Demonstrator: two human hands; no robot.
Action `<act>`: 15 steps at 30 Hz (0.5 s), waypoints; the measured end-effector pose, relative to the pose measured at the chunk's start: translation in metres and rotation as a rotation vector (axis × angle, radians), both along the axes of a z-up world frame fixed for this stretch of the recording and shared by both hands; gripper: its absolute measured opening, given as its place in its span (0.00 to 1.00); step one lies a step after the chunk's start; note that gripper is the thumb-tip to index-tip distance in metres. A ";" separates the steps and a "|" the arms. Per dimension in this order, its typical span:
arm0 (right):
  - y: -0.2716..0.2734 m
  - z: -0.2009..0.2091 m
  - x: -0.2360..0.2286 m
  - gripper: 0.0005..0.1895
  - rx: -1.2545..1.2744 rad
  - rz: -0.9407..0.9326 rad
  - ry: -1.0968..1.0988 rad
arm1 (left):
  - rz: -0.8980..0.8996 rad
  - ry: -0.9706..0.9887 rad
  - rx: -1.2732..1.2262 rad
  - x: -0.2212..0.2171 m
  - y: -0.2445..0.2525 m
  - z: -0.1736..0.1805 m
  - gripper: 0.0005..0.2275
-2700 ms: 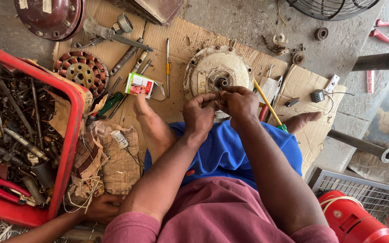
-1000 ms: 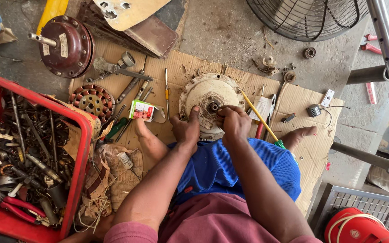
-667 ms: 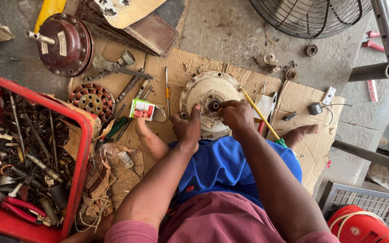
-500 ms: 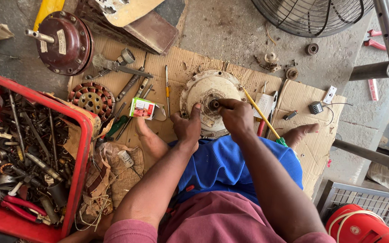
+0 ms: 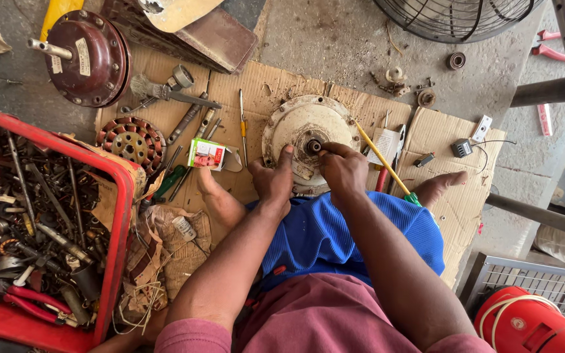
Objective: The person sits on the floor and uses a screwdriver to pry and adjust components on a circular electrical motor housing. They manipulate wires and internal parts with their hands, occasionally using pliers to hold or cut wires. The person flips the motor housing over to access different sides and continues to adjust the internal wiring.
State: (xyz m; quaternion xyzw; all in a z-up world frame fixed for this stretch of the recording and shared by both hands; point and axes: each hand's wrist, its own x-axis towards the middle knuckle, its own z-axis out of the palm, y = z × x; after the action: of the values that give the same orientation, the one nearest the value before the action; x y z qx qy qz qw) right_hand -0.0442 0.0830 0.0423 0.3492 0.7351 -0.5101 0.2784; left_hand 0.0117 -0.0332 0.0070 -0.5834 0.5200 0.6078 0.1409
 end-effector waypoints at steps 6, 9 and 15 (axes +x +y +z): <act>0.016 -0.031 0.007 0.17 -0.221 -0.075 0.036 | 0.001 0.061 -0.077 0.002 0.002 -0.002 0.37; 0.022 -0.035 0.012 0.18 -0.172 0.036 0.075 | -0.234 -0.014 -0.256 -0.002 -0.001 0.003 0.33; 0.022 -0.045 0.024 0.17 -0.196 0.074 0.208 | -0.372 0.522 -0.607 -0.010 0.003 0.031 0.15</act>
State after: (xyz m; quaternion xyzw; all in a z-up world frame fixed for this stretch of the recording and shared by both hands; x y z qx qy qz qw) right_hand -0.0201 0.1053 -0.0027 0.2382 0.7189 -0.6024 0.2520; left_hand 0.0022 -0.0304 0.0384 -0.3217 0.7894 0.5187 -0.0659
